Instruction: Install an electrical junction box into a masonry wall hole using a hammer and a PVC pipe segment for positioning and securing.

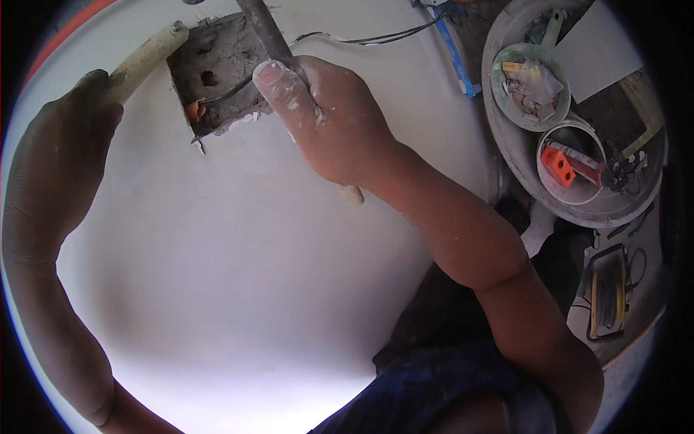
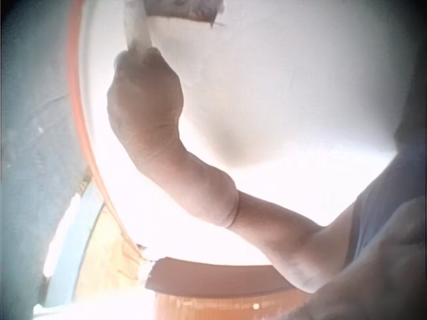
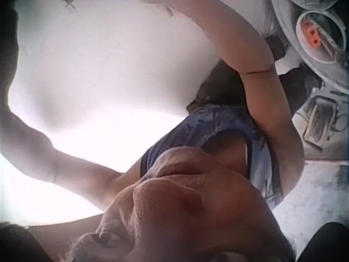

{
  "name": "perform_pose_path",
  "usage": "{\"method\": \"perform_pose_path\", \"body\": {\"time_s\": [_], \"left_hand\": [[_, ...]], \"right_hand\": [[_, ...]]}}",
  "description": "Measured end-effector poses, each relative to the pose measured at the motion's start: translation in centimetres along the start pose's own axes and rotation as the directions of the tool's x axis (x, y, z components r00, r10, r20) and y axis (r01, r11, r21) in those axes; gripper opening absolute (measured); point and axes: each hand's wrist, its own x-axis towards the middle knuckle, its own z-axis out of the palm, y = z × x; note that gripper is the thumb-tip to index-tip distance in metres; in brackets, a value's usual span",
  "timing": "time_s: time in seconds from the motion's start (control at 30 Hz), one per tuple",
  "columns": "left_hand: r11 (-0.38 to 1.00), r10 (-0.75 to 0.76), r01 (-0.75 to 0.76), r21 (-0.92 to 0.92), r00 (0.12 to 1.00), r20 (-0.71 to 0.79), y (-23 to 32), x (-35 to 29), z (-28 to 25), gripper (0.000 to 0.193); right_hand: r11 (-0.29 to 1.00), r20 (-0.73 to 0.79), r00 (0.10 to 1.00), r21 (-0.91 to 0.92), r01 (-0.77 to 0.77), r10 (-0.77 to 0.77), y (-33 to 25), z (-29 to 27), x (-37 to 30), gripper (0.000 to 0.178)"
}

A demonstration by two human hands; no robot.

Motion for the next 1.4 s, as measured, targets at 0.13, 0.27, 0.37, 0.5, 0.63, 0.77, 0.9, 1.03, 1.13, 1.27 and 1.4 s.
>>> {"method": "perform_pose_path", "body": {"time_s": [0.13,0.27,0.37,0.5,0.63,0.77,0.9,1.03,1.13,1.27,1.4], "left_hand": [[0.998,0.065,-0.065,0.018,0.998,0.011,-1.5,0.8,-0.1,0.03],[0.991,0.133,-0.135,-0.02,0.987,-0.094,-2.7,1.6,0.9,0.028],[0.978,0.186,-0.176,0.116,0.979,-0.084,-1.5,2.1,-0.2,0.025],[0.884,0.364,-0.304,0.356,0.924,-0.116,-2.0,2.1,0.6,0.024],[0.846,0.362,-0.295,0.444,0.93,-0.072,-2.2,2.1,0.2,0.02],[0.869,0.29,-0.241,0.432,0.956,-0.05,-0.7,1.9,-0.4,0.017],[0.951,0.17,-0.148,0.272,0.984,-0.059,-0.2,2.0,-0.9,0.017],[0.946,0.222,-0.189,0.263,0.969,-0.104,-0.9,2.3,-0.6,0.017],[0.913,0.242,-0.212,0.35,0.969,-0.042,-0.5,1.4,-0.9,0.018],[0.911,0.295,-0.282,0.302,0.955,0.0,-0.9,2.6,0.6,0.02],[0.923,0.275,-0.259,0.283,0.961,-0.018,-2.1,3.0,0.7,0.021]], "right_hand": [[0.937,-0.25,0.966,0.316,0.149,-0.069,-1.0,2.9,-1.4,0.053],[0.95,-0.009,0.989,0.28,-0.141,0.149,-1.3,2.6,-1.1,0.049],[0.941,-0.269,0.961,0.336,0.039,0.056,-1.0,6.2,-1.4,0.05],[0.925,-0.086,0.98,0.353,-0.14,0.181,-2.0,3.2,-1.8,0.044],[0.925,-0.227,0.973,0.378,0.041,0.05,-2.7,5.1,-1.1,0.048],[0.943,-0.057,0.99,0.314,-0.106,0.13,-3.0,1.9,-0.9,0.048],[0.898,-0.322,0.947,0.412,0.158,-0.019,-3.1,2.4,-1.3,0.048],[0.969,-0.093,0.99,0.231,-0.084,0.108,-3.2,0.6,-1.6,0.048],[0.915,-0.316,0.947,0.362,0.178,-0.06,-4.6,1.3,-2.1,0.05],[0.963,0.088,0.961,0.033,-0.267,0.263,-3.6,0.4,-0.8,0.052],[0.983,-0.164,0.984,0.177,-0.045,0.074,-3.4,2.5,-1.7,0.053]]}}
